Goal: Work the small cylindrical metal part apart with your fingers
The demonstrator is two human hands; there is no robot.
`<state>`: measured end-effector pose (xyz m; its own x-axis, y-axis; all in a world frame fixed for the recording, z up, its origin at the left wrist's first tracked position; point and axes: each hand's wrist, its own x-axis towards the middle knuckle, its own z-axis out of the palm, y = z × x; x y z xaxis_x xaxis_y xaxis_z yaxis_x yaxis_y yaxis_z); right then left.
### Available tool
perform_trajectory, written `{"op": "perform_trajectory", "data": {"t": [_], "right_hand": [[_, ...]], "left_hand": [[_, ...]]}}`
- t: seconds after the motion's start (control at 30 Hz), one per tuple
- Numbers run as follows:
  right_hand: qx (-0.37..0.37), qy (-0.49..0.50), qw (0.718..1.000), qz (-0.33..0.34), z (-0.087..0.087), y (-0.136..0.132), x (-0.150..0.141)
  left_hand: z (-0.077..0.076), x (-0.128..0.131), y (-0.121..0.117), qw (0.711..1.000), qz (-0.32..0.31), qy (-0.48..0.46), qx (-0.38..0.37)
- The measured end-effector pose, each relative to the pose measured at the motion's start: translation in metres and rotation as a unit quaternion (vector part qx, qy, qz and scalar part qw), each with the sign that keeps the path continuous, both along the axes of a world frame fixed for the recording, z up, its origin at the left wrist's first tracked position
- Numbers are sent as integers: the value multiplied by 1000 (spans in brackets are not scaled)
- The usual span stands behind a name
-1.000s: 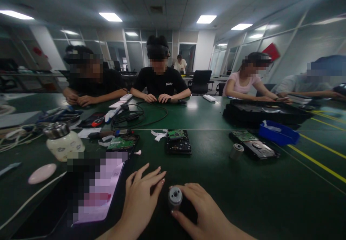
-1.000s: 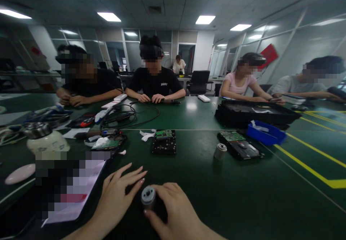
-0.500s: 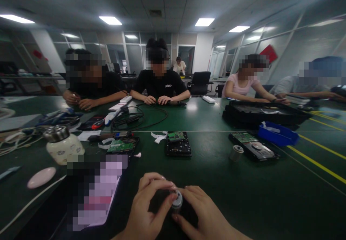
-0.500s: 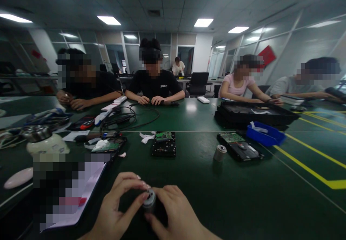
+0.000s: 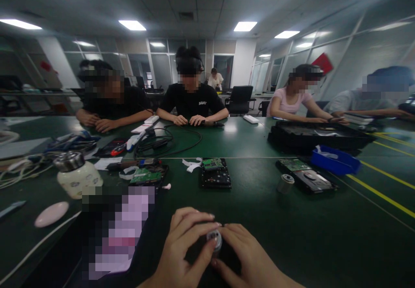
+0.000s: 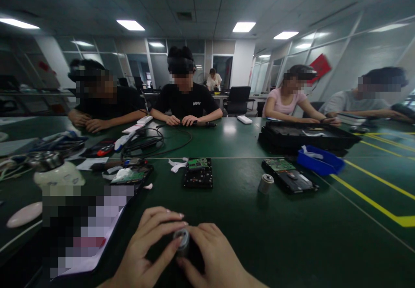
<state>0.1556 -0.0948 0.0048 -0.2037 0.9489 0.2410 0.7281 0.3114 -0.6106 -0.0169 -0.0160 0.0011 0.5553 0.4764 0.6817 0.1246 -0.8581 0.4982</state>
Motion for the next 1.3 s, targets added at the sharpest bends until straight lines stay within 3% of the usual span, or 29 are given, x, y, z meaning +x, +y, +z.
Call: {"op": "perform_trajectory", "data": {"t": [0.1, 0.3, 0.43, 0.53, 0.73, 0.93, 1.3], "right_hand": [[-1, 4, 1000, 7, 0, 0, 0], [14, 1, 1000, -1, -2, 1, 1], [-13, -7, 1000, 0, 2, 0, 0], [-14, -11, 1000, -2, 3, 0, 0], [1, -1, 1000, -5, -3, 0, 1], [-5, 0, 1000, 15, 2, -1, -1], [-2, -4, 1000, -6, -4, 0, 1]], "left_hand": [[-4, 1, -4, 998, 50, 5, -22], [-6, -1, -3, 998, 53, 36, -26], [-6, -3, 0, 996, 78, 7, -41], [-7, -1, -3, 996, 64, -22, -60], [-6, 2, -5, 997, 25, 6, -77], [-1, -3, 0, 991, 33, -35, -126], [-1, -2, 1, 995, 6, 47, -85]]}}
